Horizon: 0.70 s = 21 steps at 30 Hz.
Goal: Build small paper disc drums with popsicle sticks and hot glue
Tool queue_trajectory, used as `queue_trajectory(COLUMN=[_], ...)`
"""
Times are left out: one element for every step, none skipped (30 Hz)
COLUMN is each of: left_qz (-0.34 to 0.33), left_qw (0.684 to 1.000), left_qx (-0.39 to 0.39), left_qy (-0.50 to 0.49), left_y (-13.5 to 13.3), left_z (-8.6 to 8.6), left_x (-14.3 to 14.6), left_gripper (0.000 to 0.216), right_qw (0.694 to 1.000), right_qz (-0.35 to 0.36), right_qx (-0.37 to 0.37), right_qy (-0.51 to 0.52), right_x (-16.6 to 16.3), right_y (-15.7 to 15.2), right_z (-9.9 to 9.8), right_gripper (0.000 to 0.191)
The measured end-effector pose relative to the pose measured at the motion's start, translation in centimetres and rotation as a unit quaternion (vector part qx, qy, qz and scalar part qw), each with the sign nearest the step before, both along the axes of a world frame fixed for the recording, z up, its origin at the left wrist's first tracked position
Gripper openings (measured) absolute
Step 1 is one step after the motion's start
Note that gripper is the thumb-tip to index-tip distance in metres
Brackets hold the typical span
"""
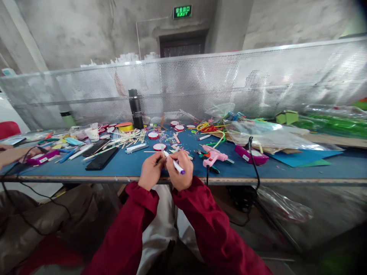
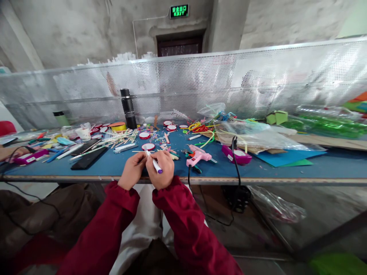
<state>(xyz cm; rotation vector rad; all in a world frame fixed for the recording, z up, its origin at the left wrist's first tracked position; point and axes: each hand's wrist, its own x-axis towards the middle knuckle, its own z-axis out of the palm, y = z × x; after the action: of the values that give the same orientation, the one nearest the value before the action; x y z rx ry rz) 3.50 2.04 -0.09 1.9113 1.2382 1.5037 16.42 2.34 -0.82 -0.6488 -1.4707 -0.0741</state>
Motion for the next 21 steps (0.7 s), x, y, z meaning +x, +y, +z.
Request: queue_trajectory(left_qz=[-0.002,-0.005,-0.008,-0.011,-0.012,-0.013,-0.013,-0.013,-0.012,-0.011,-0.010,-0.009,-0.010,-0.011,-0.012,-0.013,-0.013,-0.012,-0.011,-0.009,-0.009], left_qw=[1.000,1.000,1.000,1.000,1.000,1.000,1.000,1.000,1.000,1.000,1.000,1.000,1.000,1.000,1.000,1.000,1.000,1.000,1.000,1.000,1.000], left_qx=[0.000,-0.001,-0.002,-0.003,-0.004,-0.004,-0.004,-0.004,-0.003,-0.003,-0.003,-0.004,-0.005,-0.005,-0.005,-0.006,-0.006,-0.006,-0.006,-0.006,-0.005], left_qy=[0.001,0.002,0.004,0.005,0.005,0.004,0.004,0.004,0.004,0.005,0.005,0.004,0.004,0.003,0.001,0.001,0.000,0.000,-0.001,-0.001,-0.002], left_y=[0.01,0.02,0.02,0.02,0.03,0.03,0.04,0.05,0.06,0.08,0.10,0.12,0.15,0.18,0.21,0.22,0.23,0.23,0.22,0.20,0.17], left_z=[0.00,0.01,0.02,0.03,0.04,0.03,0.03,0.01,-0.01,-0.03,-0.06,-0.08,-0.10,-0.12,-0.13,-0.14,-0.14,-0.13,-0.13,-0.11,-0.10], left_x=[-0.02,-0.03,-0.05,-0.06,-0.07,-0.08,-0.08,-0.09,-0.10,-0.10,-0.11,-0.13,-0.14,-0.15,-0.16,-0.17,-0.17,-0.17,-0.16,-0.14,-0.13], left_gripper=[0.022,0.023,0.024,0.024,0.025,0.024,0.024,0.023,0.023,0.023,0.023,0.023,0.023,0.023,0.023,0.023,0.023,0.023,0.023,0.023,0.023], right_qw=[1.000,1.000,1.000,1.000,1.000,1.000,1.000,1.000,1.000,1.000,1.000,1.000,1.000,1.000,1.000,1.000,1.000,1.000,1.000,1.000,1.000], right_qz=[-0.005,-0.009,-0.011,-0.012,-0.011,-0.009,-0.007,-0.006,-0.005,-0.003,-0.002,-0.001,-0.001,-0.001,-0.001,0.000,0.002,0.003,0.004,0.005,0.005], right_qx=[0.000,-0.001,0.000,0.001,0.002,0.004,0.005,0.007,0.008,0.008,0.008,0.008,0.007,0.006,0.006,0.005,0.004,0.004,0.003,0.003,0.003], right_qy=[0.005,0.011,0.016,0.019,0.019,0.017,0.014,0.013,0.012,0.011,0.009,0.006,0.003,0.001,-0.001,-0.001,-0.001,-0.001,-0.001,-0.001,-0.001], right_x=[0.01,0.03,0.05,0.06,0.07,0.07,0.07,0.06,0.04,0.03,0.02,0.02,0.02,0.03,0.05,0.06,0.08,0.09,0.10,0.10,0.10], right_y=[0.00,0.00,0.01,0.01,0.01,0.02,0.03,0.04,0.06,0.08,0.10,0.12,0.14,0.15,0.15,0.15,0.13,0.11,0.09,0.07,0.05], right_z=[0.00,0.01,0.00,0.00,0.00,-0.01,-0.01,-0.01,-0.01,-0.01,0.00,0.01,0.03,0.04,0.06,0.07,0.09,0.10,0.11,0.12,0.12], right_gripper=[0.012,0.012,0.011,0.011,0.011,0.011,0.011,0.012,0.012,0.012,0.012,0.012,0.012,0.012,0.013,0.013,0.014,0.014,0.015,0.015,0.015])
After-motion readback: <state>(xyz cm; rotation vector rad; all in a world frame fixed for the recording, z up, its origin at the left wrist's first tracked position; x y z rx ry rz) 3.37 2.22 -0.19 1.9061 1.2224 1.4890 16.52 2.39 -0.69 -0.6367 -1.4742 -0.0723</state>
